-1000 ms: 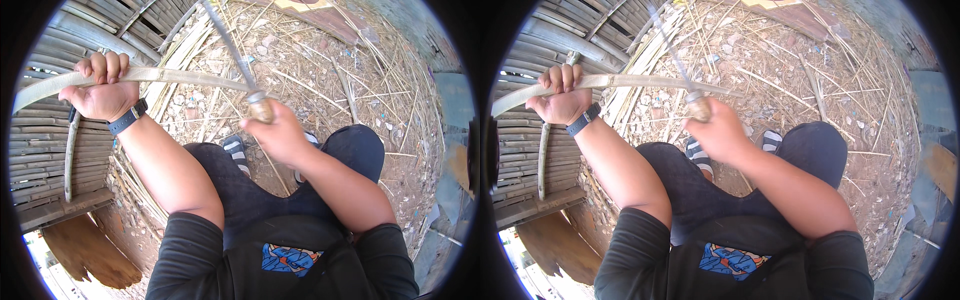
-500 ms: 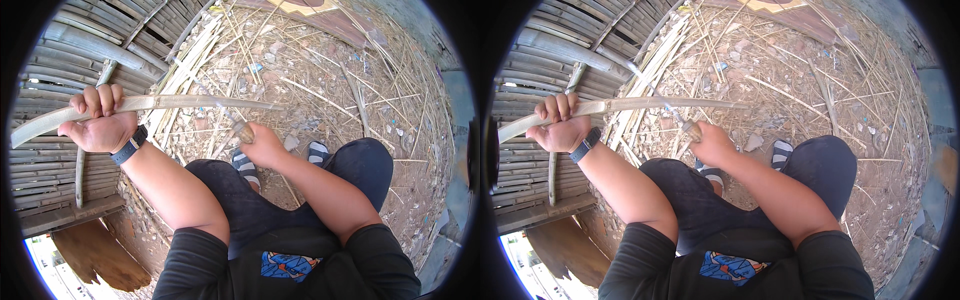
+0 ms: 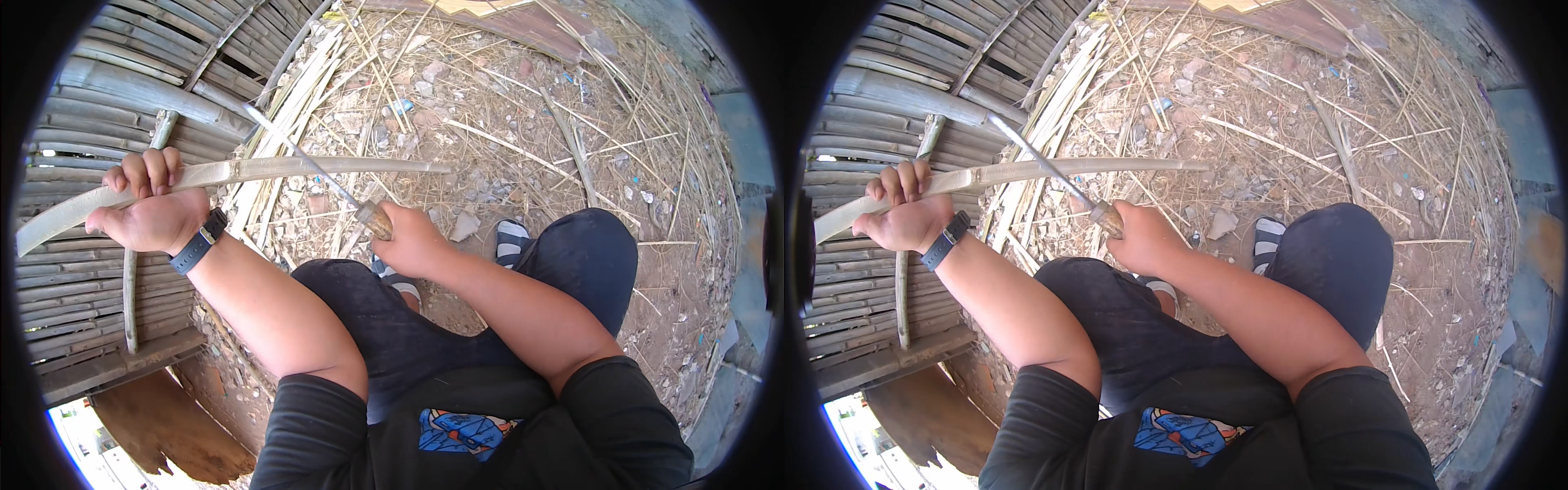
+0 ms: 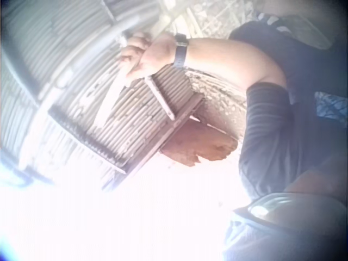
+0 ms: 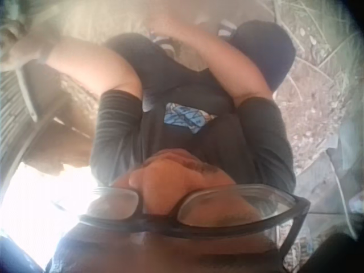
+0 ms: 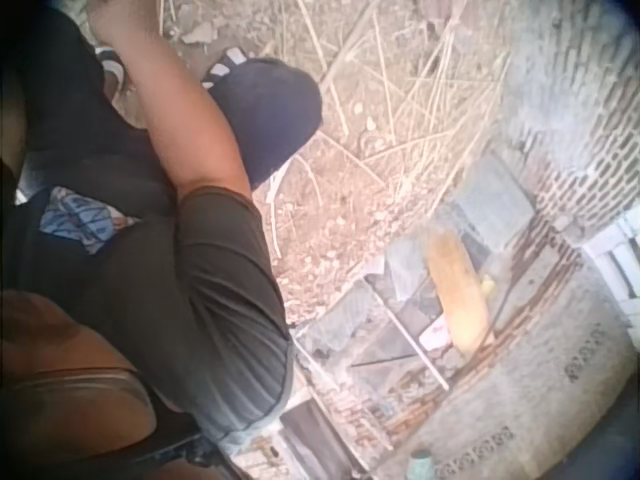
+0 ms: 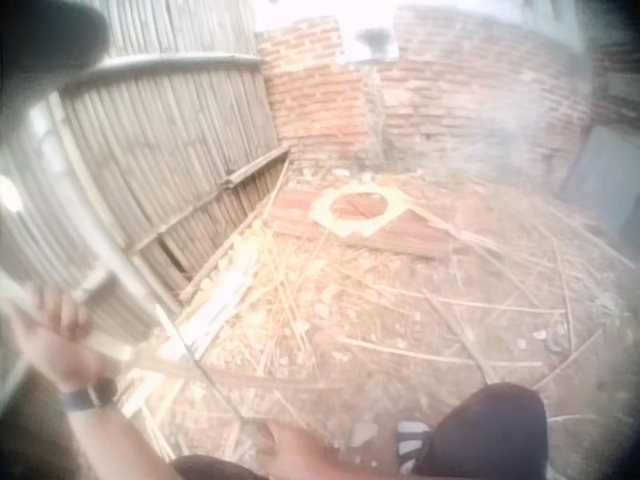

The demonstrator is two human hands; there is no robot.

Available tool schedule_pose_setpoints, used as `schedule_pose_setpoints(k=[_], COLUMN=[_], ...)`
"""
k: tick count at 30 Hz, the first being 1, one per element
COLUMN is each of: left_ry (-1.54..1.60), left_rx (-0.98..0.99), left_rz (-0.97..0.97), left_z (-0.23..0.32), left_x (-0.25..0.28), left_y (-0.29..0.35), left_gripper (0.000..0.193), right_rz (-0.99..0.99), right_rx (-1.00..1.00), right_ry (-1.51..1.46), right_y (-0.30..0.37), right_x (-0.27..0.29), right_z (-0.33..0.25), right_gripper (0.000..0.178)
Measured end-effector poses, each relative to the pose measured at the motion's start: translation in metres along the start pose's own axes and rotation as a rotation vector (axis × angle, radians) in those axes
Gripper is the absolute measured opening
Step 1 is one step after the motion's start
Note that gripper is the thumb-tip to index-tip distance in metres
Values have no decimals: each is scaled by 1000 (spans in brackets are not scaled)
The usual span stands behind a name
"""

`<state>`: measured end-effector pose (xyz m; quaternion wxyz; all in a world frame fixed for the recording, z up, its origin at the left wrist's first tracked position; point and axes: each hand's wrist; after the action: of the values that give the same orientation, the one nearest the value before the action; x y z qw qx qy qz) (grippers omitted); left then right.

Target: The person splits a long bamboo stick into thin strips using a knife. They hold the bamboo vertically and repeatedly strike it with the knife to separate the strips, then gather the resulting pieces.

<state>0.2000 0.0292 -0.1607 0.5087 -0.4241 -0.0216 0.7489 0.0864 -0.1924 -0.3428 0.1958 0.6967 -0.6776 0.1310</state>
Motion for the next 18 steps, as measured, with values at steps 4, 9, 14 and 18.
schedule_pose_setpoints(k=[4, 9, 14, 18], left_ry=[-39, -51, -76, -18], left_rx=[-5, -34, -40, 7], left_rz=[42, 57, 81, 12], left_z=[-1, -2, -1, 1], left_x=[-9, -4, -8, -14], left_y=[8, 1, 1, 8], left_gripper=[68, 70, 67, 66], right_rz=[147, 139, 58, 79], right_rx=[-246, -443, -145, -86], right_ry=[2, 15, -34, -70], right_y=[-9, -23, -8, -7], right_x=[-21, -23, -15, -20], right_z=[91, 110, 32, 78], right_gripper=[31, 35, 35, 34])
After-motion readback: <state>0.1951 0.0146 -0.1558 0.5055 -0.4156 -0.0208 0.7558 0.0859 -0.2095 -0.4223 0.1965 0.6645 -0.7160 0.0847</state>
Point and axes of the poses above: each hand's wrist, its own y-axis away from the middle knuckle, its own x-axis out of the back of the hand, z = x × y, and after that the axes turned 10 degrees about z, right-handed
